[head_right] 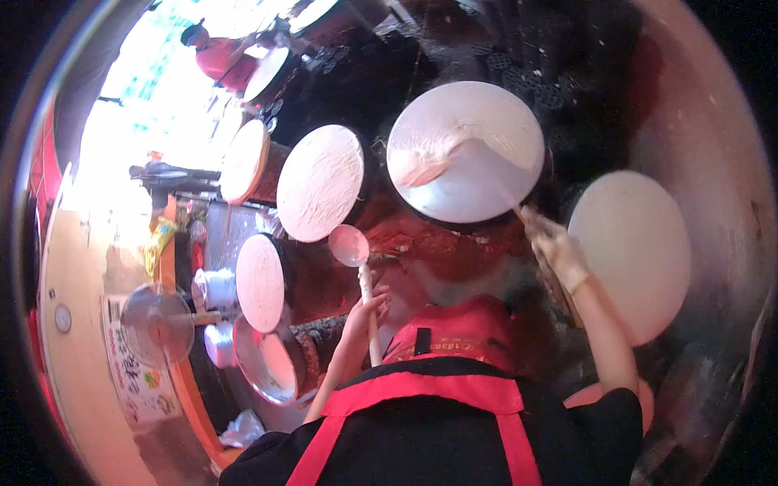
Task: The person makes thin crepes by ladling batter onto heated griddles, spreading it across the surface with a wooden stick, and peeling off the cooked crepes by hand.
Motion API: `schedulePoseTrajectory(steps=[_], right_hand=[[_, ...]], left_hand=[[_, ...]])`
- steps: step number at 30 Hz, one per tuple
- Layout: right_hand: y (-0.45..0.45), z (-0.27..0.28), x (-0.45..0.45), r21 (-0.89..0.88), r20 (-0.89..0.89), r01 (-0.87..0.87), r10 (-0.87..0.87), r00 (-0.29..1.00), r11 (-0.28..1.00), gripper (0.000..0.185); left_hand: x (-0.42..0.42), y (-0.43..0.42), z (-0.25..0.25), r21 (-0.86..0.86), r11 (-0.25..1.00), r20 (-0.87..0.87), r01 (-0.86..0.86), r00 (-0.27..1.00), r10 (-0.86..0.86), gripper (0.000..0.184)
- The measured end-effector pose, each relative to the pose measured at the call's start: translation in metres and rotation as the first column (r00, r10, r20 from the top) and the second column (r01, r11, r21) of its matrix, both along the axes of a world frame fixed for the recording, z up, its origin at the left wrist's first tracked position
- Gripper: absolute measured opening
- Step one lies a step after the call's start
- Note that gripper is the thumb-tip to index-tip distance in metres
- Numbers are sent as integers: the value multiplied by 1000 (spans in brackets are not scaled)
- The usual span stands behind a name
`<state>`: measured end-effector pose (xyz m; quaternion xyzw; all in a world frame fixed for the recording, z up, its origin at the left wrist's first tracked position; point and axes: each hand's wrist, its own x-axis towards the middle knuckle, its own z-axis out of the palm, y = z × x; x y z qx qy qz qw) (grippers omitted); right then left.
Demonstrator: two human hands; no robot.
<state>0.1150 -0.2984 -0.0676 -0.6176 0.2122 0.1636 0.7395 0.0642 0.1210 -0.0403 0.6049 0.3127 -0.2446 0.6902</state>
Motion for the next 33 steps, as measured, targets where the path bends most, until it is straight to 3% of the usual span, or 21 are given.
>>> schedulePoseTrajectory(steps=[2,6,9,10,11,13,14,15,16,17,18,19,21,22,23,25,27,28,29,31,33], right_hand=[[32,1,2,24,-34,333,-332,943,943,42],[56,4,-65,30,2,-58,58,998,998,43],[69,-23,-164,115,-75,77,-69,995,990,42],[79,-32,-194,131,-17,129,-128,992,983,40],[87,-73,-221,139,-7,201,-203,979,970,42],[144,-104,-224,571,-74,408,-450,890,712,50],[179,-112,-195,797,43,208,-397,917,567,51],[221,-114,-156,679,206,170,-408,890,714,50],[281,-58,-108,452,80,471,-560,825,757,48],[315,-46,-62,352,60,504,-556,829,789,46],[345,-48,-19,412,40,536,-602,798,737,38],[369,-70,25,374,185,505,-596,781,778,32],[411,-96,120,55,374,567,-543,752,822,34],[427,-71,145,77,337,560,-550,764,825,35],[441,-71,172,185,244,591,-619,747,786,36],[453,-107,211,38,122,680,-679,724,732,34],[464,-140,207,-180,381,802,-711,591,570,27],[467,-145,184,-29,235,769,-743,627,639,25],[463,-177,168,-20,282,737,-703,653,676,27],[460,-87,86,268,-3,671,-696,718,691,30],[436,-85,41,288,65,659,-700,711,695,30]], left_hand=[[10,-1,14,10,998,0,65,998,-65,33],[28,35,0,8,971,68,238,969,-238,33],[35,76,-21,-29,944,112,327,940,-322,32],[35,90,-26,-36,937,111,349,933,-343,30],[35,105,-32,-43,928,110,369,925,-363,29],[32,138,-46,-26,923,106,385,919,-380,28],[29,155,-53,7,920,99,391,916,-390,28],[24,172,-54,-7,921,100,390,917,-387,28],[18,188,-50,-28,931,85,363,929,-359,29],[11,201,-42,-49,941,71,336,941,-332,30],[3,213,-35,-50,956,56,289,957,-286,29],[-6,230,-36,-61,959,87,277,959,-271,30],[-23,245,-22,-4,983,157,183,971,-180,28],[-29,255,-19,27,985,160,170,972,-173,28],[-35,265,-16,61,986,159,157,973,-165,28],[-42,276,-7,85,988,193,131,970,-146,28],[-50,288,-17,84,993,154,84,983,-96,27],[-53,290,-20,80,993,145,81,985,-92,27],[-53,290,-22,53,996,144,77,986,-84,26],[-52,285,-23,16,997,150,74,986,-76,25],[-49,278,-20,-83,991,82,109,991,-102,27]])
